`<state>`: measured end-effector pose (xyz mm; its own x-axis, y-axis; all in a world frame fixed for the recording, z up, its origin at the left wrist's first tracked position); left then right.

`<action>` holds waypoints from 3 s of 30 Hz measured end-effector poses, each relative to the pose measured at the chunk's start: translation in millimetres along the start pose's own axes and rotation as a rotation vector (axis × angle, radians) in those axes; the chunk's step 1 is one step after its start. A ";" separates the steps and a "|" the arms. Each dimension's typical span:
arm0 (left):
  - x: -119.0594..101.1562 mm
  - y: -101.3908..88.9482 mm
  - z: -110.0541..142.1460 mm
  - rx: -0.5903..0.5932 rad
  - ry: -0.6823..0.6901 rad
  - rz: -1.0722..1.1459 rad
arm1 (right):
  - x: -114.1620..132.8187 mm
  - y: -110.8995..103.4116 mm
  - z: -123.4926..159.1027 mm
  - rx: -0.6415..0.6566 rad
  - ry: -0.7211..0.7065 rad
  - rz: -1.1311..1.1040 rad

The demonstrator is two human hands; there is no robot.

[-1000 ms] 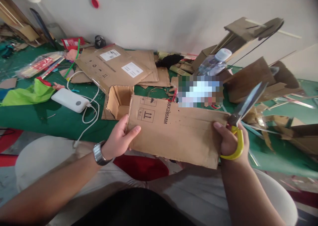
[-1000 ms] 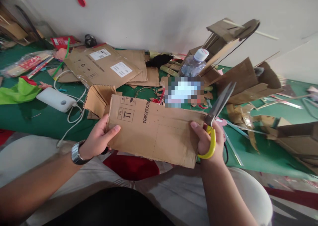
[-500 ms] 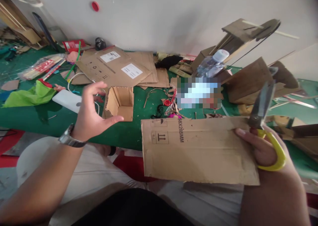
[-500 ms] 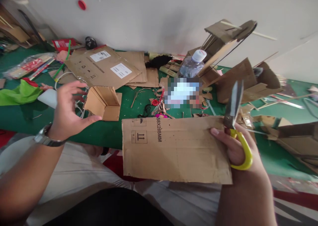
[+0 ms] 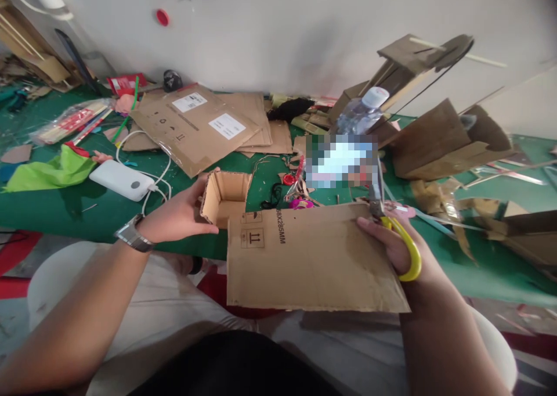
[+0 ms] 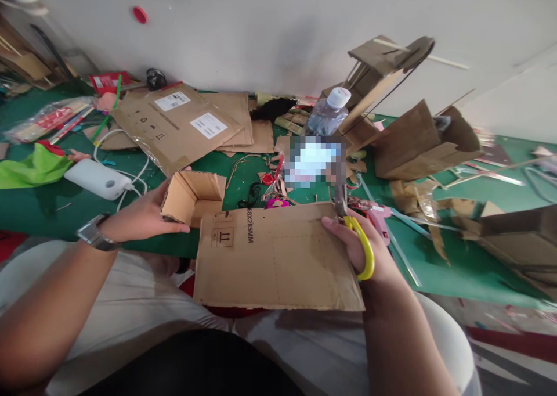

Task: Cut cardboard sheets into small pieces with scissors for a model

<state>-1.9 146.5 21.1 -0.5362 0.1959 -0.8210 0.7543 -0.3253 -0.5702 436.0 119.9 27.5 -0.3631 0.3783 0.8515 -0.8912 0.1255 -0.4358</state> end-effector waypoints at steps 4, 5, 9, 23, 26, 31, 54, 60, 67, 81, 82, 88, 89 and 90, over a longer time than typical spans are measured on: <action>1.6 13.4 -2.3 0.014 0.035 0.009 | -7.4 18.2 1.1 0.076 0.075 -0.010; 1.8 14.4 -2.8 0.003 0.045 0.006 | -7.8 20.9 1.8 0.074 0.088 -0.032; 4.1 14.9 1.2 -0.019 0.001 0.029 | -5.2 27.0 6.5 0.032 0.135 -0.101; -9.4 15.9 7.8 0.053 0.036 0.065 | 14.4 25.2 17.3 -0.028 0.091 -0.030; -10.0 15.1 8.3 0.082 0.046 0.001 | 17.7 24.0 20.0 -0.051 0.073 -0.009; -19.9 12.8 8.6 0.133 0.105 -0.083 | 20.6 21.6 23.6 -0.077 0.040 -0.014; -27.6 5.4 11.9 0.099 0.248 -0.196 | 19.2 21.5 24.6 -0.104 0.095 -0.032; -29.0 3.9 13.2 0.089 0.243 -0.187 | 17.0 20.9 23.1 -0.100 0.087 -0.031; -25.4 7.9 16.0 0.087 0.197 -0.322 | 11.2 16.7 17.9 -0.091 0.071 0.016; -23.2 6.9 13.9 0.042 0.120 -0.256 | 4.9 15.5 17.0 -0.034 0.103 0.060; -22.8 6.9 13.9 0.044 0.112 -0.252 | 7.4 15.8 17.8 -0.042 0.100 0.067; -20.3 6.9 14.1 0.051 0.085 -0.214 | 11.6 22.1 22.2 -0.072 0.168 0.004; -20.4 6.8 14.3 0.050 0.090 -0.211 | 12.4 22.0 22.2 -0.084 0.162 0.007; -20.3 6.6 14.5 0.048 0.093 -0.211 | 13.4 21.8 22.0 -0.095 0.151 0.012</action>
<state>8.5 127.0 34.3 -0.6411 0.3475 -0.6843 0.6096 -0.3111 -0.7291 405.8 107.4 35.9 -0.3222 0.5129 0.7957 -0.8547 0.2039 -0.4775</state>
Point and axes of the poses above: each hand's wrist, its own z-axis away from the middle knuckle, its own y-axis out of the palm, x = y × z, the point moved 10 cm from there along -z, towards the middle knuckle, and after that the axes turned 3 degrees about y, right-handed, at the moved point
